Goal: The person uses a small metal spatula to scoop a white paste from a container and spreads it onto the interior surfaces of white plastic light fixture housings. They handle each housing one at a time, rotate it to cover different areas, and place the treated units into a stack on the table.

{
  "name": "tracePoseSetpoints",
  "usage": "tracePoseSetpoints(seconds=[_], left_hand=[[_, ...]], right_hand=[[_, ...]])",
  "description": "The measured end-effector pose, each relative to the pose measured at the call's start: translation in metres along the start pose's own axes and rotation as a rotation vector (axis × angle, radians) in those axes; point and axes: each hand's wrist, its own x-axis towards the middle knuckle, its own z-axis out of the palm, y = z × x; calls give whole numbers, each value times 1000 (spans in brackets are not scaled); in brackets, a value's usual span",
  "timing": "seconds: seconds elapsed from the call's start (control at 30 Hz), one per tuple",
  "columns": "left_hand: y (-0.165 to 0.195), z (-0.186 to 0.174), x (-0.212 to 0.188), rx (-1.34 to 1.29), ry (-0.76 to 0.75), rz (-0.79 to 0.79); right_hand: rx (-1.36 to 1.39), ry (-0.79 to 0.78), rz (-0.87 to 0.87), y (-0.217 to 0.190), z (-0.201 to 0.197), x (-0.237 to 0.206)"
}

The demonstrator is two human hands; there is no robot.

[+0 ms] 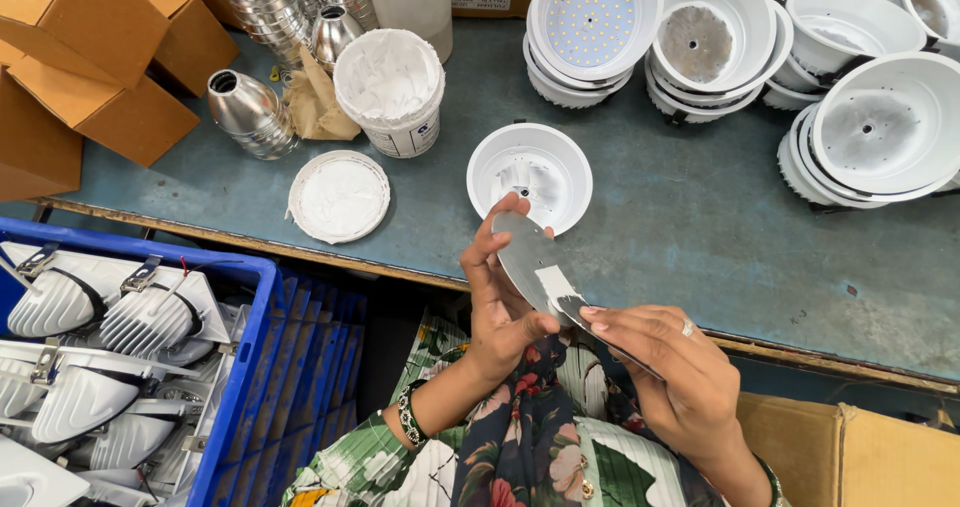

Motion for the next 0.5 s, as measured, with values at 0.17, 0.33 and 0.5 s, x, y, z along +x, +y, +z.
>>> tracePoseSetpoints(seconds=[0.17,0.33,0.5], left_hand=[[0,1,3,-21,54,-41],[11,-4,19,-148,101,-162],[24,1,23,-343,-89,-317]], right_hand=[[-1,5,31,2,-1,-5],[17,91,58,6,-9,-6],[65,161,156,14,-5,3]])
